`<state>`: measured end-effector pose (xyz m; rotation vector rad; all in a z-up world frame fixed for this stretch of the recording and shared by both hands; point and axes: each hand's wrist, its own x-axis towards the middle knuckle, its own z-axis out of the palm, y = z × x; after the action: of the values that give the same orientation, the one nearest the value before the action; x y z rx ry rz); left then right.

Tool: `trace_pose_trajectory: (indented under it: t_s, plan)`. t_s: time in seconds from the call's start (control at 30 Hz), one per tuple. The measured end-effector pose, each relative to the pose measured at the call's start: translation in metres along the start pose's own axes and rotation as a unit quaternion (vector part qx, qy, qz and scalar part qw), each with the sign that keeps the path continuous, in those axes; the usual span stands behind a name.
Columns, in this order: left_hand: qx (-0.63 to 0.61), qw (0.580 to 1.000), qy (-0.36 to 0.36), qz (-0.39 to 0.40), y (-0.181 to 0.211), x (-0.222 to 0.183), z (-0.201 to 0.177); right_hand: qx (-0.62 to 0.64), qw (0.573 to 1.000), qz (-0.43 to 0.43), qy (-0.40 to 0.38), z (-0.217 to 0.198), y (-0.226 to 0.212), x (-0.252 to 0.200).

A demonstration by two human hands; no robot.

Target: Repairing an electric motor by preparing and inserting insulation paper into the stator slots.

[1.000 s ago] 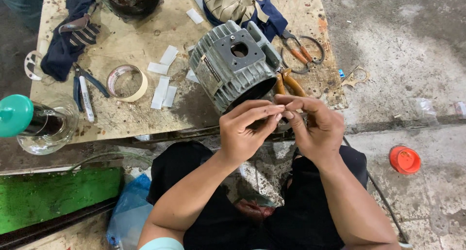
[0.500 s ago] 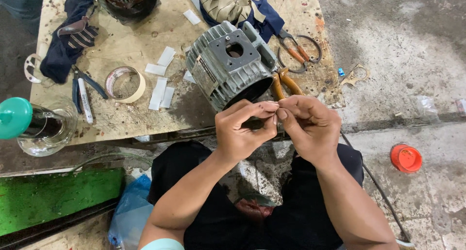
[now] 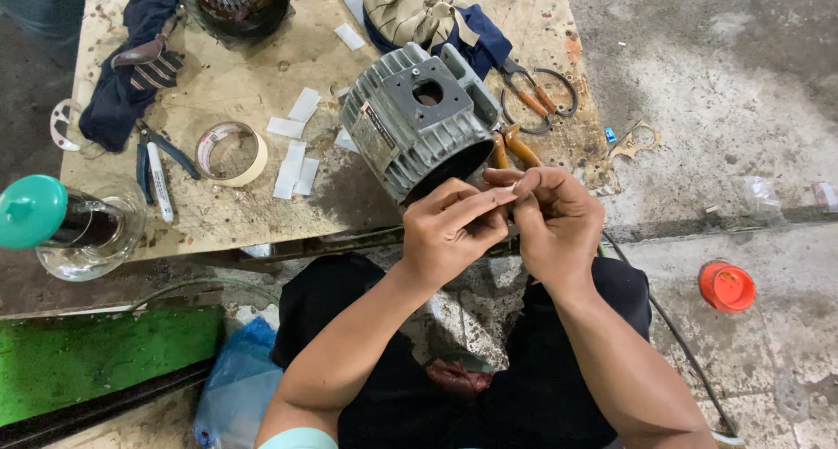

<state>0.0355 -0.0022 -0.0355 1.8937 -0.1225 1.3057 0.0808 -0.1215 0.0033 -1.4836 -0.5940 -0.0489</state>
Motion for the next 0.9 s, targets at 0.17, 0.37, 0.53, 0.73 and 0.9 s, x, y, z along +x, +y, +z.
trace_pose_trajectory:
  t_s: [0.17,0.37,0.53,0.73,0.9]
  plan:
    - [-0.005,1.000,-0.002,-0.010,0.003,0.002,-0.002,-0.006,1.000,-0.007,-0.005,0.000,0.006,-0.002]
    - [-0.039,0.998,-0.013,-0.042,0.001,-0.003,-0.002,-0.005,0.998,-0.043,-0.037,-0.008,0.020,0.000]
    - [-0.132,0.987,0.000,-0.086,0.002,-0.013,0.001,0.047,0.991,-0.068,-0.110,-0.012,0.036,0.002]
    - [-0.269,0.955,0.074,-0.105,0.017,-0.002,-0.002,0.058,0.979,-0.116,-0.154,-0.015,0.037,0.009]
    - [-0.198,0.971,0.035,-0.133,0.015,-0.001,-0.001,0.081,0.980,-0.143,-0.114,-0.023,0.038,0.011]
